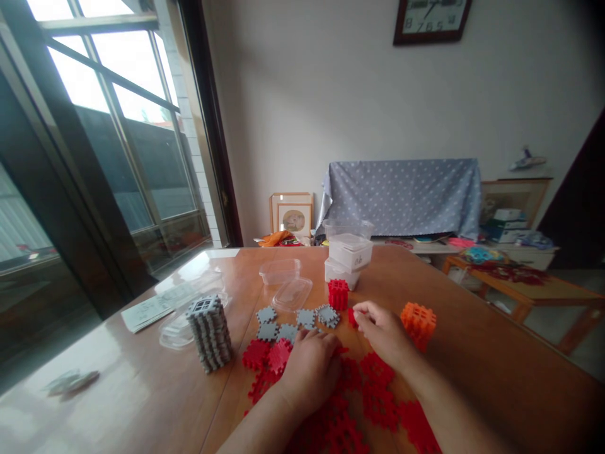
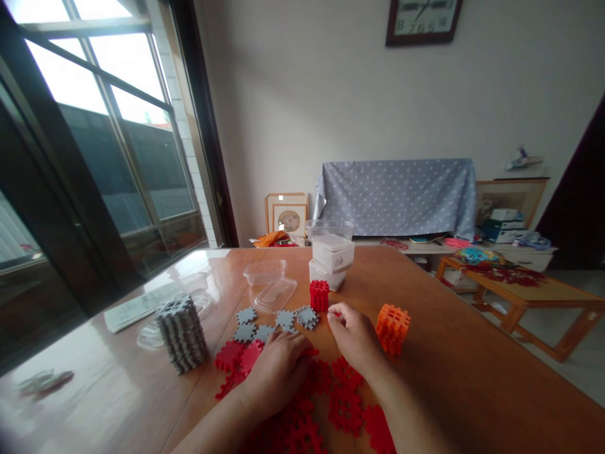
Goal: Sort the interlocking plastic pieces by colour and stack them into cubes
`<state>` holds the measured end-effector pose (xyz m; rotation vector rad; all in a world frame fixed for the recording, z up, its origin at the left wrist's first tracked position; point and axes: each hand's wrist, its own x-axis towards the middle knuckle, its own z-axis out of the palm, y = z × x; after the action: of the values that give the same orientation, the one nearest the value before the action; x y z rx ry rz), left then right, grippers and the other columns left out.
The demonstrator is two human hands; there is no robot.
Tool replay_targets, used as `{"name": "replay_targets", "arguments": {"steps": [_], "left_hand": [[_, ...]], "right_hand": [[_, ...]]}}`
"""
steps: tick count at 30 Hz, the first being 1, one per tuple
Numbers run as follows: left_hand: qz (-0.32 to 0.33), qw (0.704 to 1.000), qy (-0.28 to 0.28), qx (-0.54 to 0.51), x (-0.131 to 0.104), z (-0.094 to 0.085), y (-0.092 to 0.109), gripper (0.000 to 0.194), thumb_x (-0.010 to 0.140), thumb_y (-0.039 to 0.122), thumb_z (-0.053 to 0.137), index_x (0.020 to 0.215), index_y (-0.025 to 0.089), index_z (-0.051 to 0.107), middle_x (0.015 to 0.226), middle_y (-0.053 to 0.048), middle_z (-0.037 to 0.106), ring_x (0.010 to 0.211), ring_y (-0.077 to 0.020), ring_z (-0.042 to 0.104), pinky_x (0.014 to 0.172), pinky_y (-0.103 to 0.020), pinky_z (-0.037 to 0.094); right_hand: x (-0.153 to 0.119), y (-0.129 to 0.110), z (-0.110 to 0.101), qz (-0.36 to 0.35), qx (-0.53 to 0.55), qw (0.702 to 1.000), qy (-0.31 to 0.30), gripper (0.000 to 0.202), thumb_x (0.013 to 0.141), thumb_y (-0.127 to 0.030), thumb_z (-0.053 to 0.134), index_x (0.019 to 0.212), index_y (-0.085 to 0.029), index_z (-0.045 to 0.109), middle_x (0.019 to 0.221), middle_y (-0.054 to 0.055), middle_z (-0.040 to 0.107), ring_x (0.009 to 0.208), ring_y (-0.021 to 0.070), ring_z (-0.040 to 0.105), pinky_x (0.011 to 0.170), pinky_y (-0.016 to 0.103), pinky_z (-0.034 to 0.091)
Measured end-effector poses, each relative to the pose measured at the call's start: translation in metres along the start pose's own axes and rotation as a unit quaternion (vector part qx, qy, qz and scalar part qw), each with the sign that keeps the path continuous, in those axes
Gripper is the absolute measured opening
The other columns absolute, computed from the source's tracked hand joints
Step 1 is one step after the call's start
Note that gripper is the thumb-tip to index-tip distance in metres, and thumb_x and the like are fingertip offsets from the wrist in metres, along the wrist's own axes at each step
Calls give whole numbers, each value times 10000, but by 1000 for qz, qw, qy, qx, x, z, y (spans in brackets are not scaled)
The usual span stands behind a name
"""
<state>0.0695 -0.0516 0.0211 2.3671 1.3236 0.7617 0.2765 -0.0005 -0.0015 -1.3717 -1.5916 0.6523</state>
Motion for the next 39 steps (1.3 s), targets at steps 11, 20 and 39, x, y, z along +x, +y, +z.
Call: {"name": "replay_targets", "arguments": {"steps": [11, 20, 39], "left_hand": [[-179, 768, 77, -610, 10, -6, -11, 304, 724, 247, 740, 1000, 156, 652, 914, -48, 683, 764, -157, 619, 730, -269, 457], [-176, 744, 74, -640, 9, 3, -10, 359, 712, 189, 745, 1054, 165, 640, 915, -30, 670, 731, -115, 595, 668, -224, 437], [-207, 841, 107, -488, 11, -17, -15, 389, 747, 448, 756, 972, 161, 619, 857, -29, 651, 789, -157, 592, 734, -281, 417]], "right_hand": [[-33, -35, 29, -118, 13, 991, -53, 562, 875, -254, 563, 1431, -276, 484, 1315, 74, 627, 1113, 217, 634, 964, 375, 525], [-32, -34, 31, -238, -115, 964, -20, 622, 845, -276, 674, 1438, -287, 490, 1450, 98, 527, 1347, 298, 488, 1145, 502, 419], [22, 42, -1, -47, -186, 981, 35, 525, 891, -307, 545, 1389, -141, 526, 1392, 176, 597, 1288, 292, 566, 1130, 467, 417]]}}
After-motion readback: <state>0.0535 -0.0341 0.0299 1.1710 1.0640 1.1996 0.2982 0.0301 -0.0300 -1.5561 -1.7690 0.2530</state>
